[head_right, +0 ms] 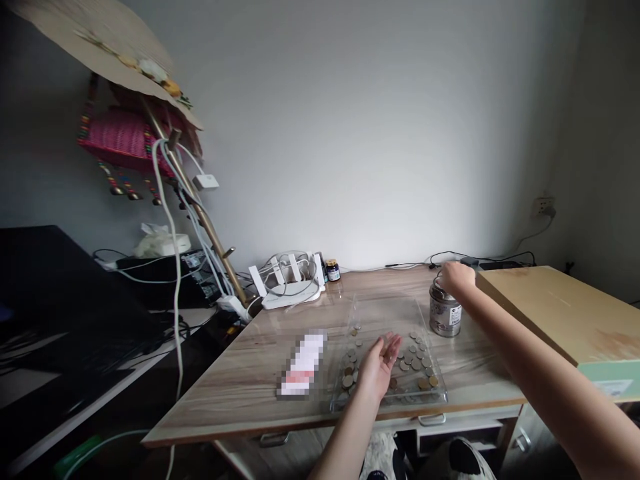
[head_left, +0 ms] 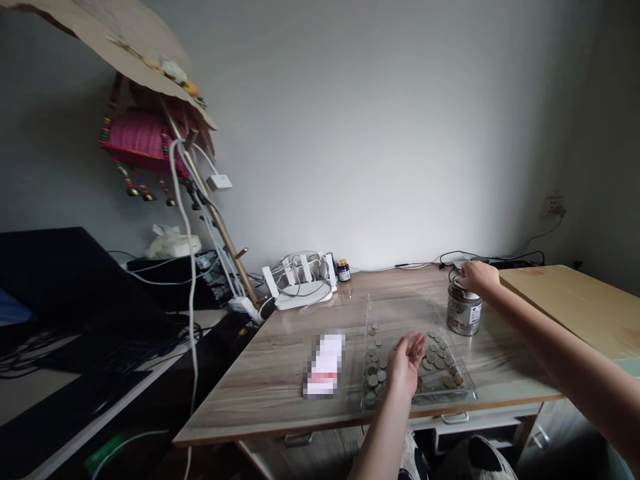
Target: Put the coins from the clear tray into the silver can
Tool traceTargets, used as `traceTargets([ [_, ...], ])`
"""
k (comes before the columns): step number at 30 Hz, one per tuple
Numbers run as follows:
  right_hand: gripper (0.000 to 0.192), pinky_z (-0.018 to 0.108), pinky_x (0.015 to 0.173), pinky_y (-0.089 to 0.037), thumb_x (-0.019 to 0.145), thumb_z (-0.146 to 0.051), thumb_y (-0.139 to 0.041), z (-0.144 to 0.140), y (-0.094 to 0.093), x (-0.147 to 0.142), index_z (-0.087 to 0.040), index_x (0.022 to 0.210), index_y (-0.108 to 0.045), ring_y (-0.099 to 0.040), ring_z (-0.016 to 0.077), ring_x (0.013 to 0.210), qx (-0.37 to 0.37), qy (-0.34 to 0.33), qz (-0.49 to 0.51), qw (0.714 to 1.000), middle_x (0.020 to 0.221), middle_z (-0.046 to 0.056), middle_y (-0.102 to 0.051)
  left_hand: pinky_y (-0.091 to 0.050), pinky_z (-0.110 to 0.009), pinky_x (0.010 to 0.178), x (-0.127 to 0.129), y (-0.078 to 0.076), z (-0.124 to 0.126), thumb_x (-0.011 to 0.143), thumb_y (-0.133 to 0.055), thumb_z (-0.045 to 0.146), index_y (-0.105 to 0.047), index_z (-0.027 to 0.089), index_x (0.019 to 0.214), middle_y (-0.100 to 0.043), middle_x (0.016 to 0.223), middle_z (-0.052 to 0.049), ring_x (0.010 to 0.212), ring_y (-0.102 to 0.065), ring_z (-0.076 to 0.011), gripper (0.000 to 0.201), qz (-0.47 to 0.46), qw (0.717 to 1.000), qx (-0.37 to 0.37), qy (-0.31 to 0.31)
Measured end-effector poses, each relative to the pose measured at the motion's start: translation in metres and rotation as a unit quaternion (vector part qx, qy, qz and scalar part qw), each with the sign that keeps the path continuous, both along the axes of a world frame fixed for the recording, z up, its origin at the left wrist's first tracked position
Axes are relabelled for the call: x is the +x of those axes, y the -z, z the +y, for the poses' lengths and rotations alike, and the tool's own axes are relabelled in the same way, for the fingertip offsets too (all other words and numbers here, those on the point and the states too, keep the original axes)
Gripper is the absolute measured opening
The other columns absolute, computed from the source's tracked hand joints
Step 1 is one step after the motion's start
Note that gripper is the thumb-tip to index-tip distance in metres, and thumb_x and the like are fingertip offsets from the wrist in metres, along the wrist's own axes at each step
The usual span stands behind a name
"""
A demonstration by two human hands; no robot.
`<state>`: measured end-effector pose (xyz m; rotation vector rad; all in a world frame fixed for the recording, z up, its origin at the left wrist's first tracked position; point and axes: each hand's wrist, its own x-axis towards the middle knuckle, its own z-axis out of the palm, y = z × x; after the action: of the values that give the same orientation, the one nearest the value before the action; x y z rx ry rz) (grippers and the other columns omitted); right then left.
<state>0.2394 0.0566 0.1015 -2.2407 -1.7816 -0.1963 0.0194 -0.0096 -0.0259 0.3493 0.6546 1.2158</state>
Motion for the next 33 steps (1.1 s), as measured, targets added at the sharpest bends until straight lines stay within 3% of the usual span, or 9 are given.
traceTargets([
  [5,0.028,0.027,0.066,-0.041,0.072,-0.043,-0.05,-0.033,0.037,-0.075,-0.024,0.087,-0.064,-0.056,0.0186,0.077,-0.051,-0.273,0.083,0.957,0.09,0.007,-0.062,-0.05,-0.021,0.059,0.001,0.002,0.004,0.077,-0.052,0.024,-0.057,0.007,0.087,-0.064,0.086,-0.015,0.079,-0.062,-0.0188,0.021,-0.023,0.999,-0.027,0.018],
  [8,0.022,0.025,0.067,-0.04,0.066,-0.035,-0.058,-0.04,0.067,-0.107,-0.024,0.083,-0.066,-0.056,0.0191,0.079,-0.109,-0.347,0.139,0.921,0.09,0.006,-0.063,-0.05,-0.022,0.058,0.003,0.002,0.005,0.077,-0.05,0.022,-0.057,0.009,0.085,-0.064,0.082,-0.01,0.067,-0.062,-0.0135,0.017,-0.029,0.999,-0.034,-0.007],
  [11,0.018,0.026,0.066,-0.041,0.064,-0.029,-0.059,-0.033,0.076,-0.116,-0.021,0.078,-0.067,-0.057,0.0179,0.074,-0.13,-0.335,0.197,0.912,0.082,0.006,-0.064,-0.05,-0.022,0.061,0.002,0.002,0.004,0.078,-0.048,0.023,-0.056,0.01,0.088,-0.064,0.082,-0.01,0.068,-0.062,-0.0133,0.018,-0.03,0.999,-0.036,-0.014],
  [15,0.03,0.024,0.06,-0.042,0.072,-0.04,-0.049,-0.017,0.045,-0.082,-0.02,0.085,-0.066,-0.057,0.0155,0.069,-0.095,-0.313,0.258,0.909,0.081,0.006,-0.065,-0.05,-0.028,0.068,-0.002,0.001,0.002,0.079,-0.045,0.028,-0.053,0.008,0.091,-0.063,0.09,-0.016,0.083,-0.061,-0.0201,0.025,-0.027,0.998,-0.047,0.028],
  [19,0.032,0.025,0.061,-0.041,0.07,-0.039,-0.05,-0.002,0.004,-0.015,-0.019,0.09,-0.064,-0.056,0.0176,0.075,0.044,-0.133,0.212,0.967,0.085,0.007,-0.064,-0.049,-0.031,0.07,-0.002,0.0,0.002,0.078,-0.043,0.028,-0.048,0.01,0.1,-0.061,0.094,-0.016,0.085,-0.061,-0.0209,0.029,-0.034,0.997,-0.053,0.047],
  [23,0.019,0.026,0.059,-0.039,0.063,-0.026,-0.054,0.005,-0.003,0.024,-0.02,0.078,-0.065,-0.056,0.0181,0.074,0.032,0.039,0.063,0.997,0.082,0.008,-0.062,-0.049,-0.033,0.07,-0.001,0.0,0.004,0.079,-0.042,0.028,-0.04,0.013,0.109,-0.061,0.094,-0.015,0.084,-0.061,-0.0209,0.034,-0.023,0.996,-0.066,0.054],
  [26,0.017,0.026,0.06,-0.038,0.065,-0.022,-0.052,0.005,0.0,0.021,-0.02,0.077,-0.064,-0.055,0.018,0.075,-0.004,0.037,0.025,0.999,0.082,0.008,-0.061,-0.048,-0.034,0.071,-0.001,-0.001,0.004,0.079,-0.041,0.029,-0.038,0.014,0.11,-0.06,0.095,-0.016,0.084,-0.061,-0.0213,0.035,-0.023,0.997,-0.06,0.053],
  [29,0.021,0.028,0.065,-0.038,0.072,-0.027,-0.047,-0.008,0.002,-0.002,-0.019,0.084,-0.062,-0.053,0.021,0.085,0.043,-0.003,-0.008,0.999,0.089,0.01,-0.059,-0.047,-0.034,0.071,-0.002,0.0,0.003,0.078,-0.042,0.03,-0.039,0.015,0.107,-0.061,0.093,-0.015,0.084,-0.061,-0.0213,0.033,-0.03,0.997,-0.057,0.042],
  [33,0.026,0.029,0.07,-0.038,0.079,-0.033,-0.039,-0.05,0.019,-0.051,-0.023,0.086,-0.062,-0.053,0.0196,0.083,0.026,-0.217,0.011,0.976,0.095,0.008,-0.058,-0.047,-0.032,0.068,-0.003,0.003,0.003,0.076,-0.045,0.031,-0.044,0.015,0.094,-0.061,0.086,-0.012,0.079,-0.061,-0.0203,0.024,-0.049,0.997,-0.047,0.022],
])
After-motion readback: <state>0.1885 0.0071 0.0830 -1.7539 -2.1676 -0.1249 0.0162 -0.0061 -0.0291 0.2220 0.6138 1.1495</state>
